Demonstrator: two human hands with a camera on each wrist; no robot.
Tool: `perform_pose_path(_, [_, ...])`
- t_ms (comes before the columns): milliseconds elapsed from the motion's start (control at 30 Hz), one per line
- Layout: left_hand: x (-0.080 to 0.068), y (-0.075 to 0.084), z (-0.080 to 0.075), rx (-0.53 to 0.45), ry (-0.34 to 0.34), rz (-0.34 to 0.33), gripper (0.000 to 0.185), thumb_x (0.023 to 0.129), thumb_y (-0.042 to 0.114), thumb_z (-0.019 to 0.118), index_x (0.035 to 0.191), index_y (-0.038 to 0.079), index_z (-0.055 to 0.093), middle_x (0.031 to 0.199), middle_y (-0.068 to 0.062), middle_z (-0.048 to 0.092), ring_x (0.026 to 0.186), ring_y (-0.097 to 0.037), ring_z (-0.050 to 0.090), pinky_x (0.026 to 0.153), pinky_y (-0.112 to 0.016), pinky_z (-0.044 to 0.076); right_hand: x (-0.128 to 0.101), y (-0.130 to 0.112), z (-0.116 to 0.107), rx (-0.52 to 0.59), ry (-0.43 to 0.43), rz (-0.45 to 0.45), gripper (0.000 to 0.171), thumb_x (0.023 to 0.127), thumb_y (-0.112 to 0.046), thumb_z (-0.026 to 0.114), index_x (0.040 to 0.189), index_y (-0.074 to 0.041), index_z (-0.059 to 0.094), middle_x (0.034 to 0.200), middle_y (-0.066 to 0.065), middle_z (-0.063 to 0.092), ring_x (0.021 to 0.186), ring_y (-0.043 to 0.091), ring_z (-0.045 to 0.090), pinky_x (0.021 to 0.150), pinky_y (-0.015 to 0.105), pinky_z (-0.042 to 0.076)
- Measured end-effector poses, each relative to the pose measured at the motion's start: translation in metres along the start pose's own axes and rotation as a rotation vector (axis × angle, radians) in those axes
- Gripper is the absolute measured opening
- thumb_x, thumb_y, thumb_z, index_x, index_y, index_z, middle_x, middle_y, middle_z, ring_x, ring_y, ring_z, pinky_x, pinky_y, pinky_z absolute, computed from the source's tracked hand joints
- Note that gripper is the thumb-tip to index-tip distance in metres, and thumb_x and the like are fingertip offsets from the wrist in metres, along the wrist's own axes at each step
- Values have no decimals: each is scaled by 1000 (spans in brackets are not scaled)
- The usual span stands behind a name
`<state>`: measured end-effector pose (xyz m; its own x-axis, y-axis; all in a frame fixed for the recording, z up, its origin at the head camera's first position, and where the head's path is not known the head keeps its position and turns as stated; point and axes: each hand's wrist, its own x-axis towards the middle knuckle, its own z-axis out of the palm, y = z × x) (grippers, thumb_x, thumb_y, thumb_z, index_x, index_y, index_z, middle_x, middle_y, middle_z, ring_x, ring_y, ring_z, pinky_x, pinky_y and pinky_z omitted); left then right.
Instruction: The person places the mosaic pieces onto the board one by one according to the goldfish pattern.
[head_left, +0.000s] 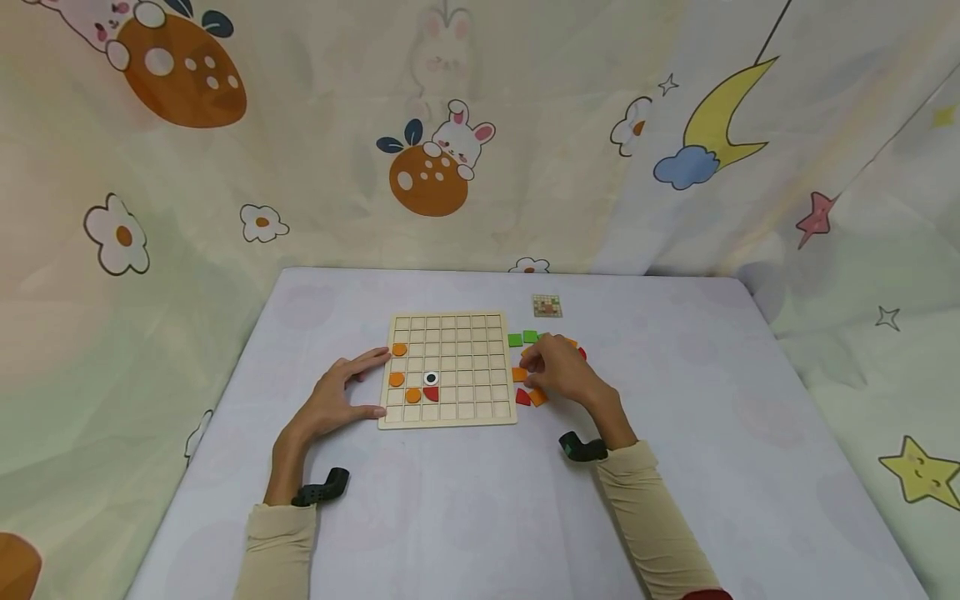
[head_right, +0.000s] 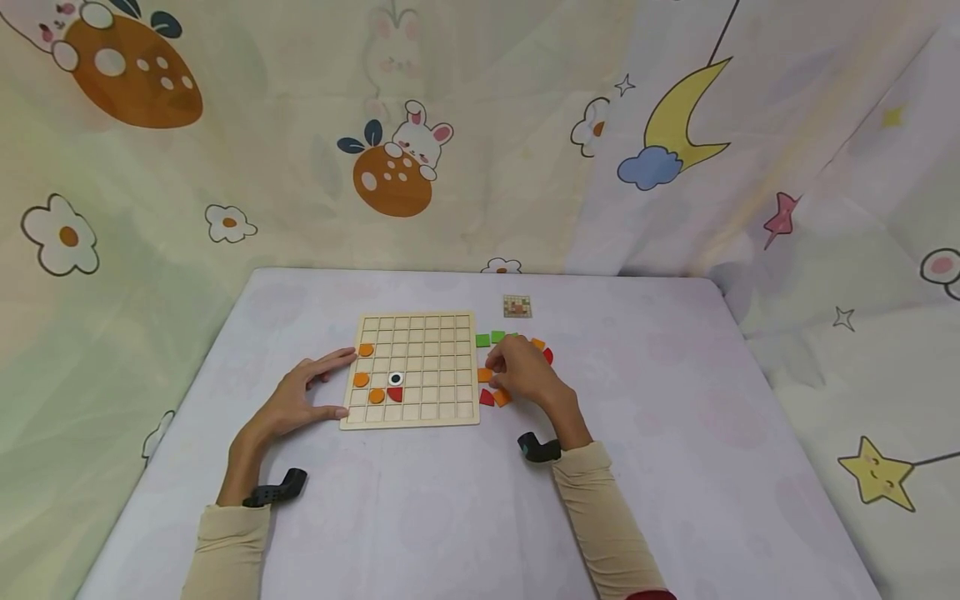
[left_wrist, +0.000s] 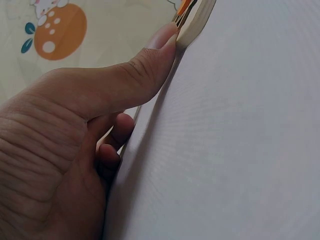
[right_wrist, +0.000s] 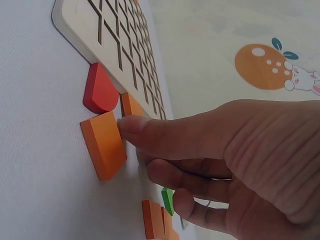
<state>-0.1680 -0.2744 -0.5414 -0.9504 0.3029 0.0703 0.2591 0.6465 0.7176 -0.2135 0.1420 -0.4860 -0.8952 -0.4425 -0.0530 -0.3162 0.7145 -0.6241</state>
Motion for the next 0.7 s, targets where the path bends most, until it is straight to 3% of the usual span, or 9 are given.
perform_pose_path(700, [0, 0, 0, 12, 1, 11, 96, 66, 51, 91, 150, 34, 47, 162, 13, 38, 96, -10, 39, 86, -31, 33, -1, 0, -3, 31, 21, -53, 20, 80, -4, 78, 100, -1, 75, 96, 9, 74, 83, 16, 63, 79, 34, 53])
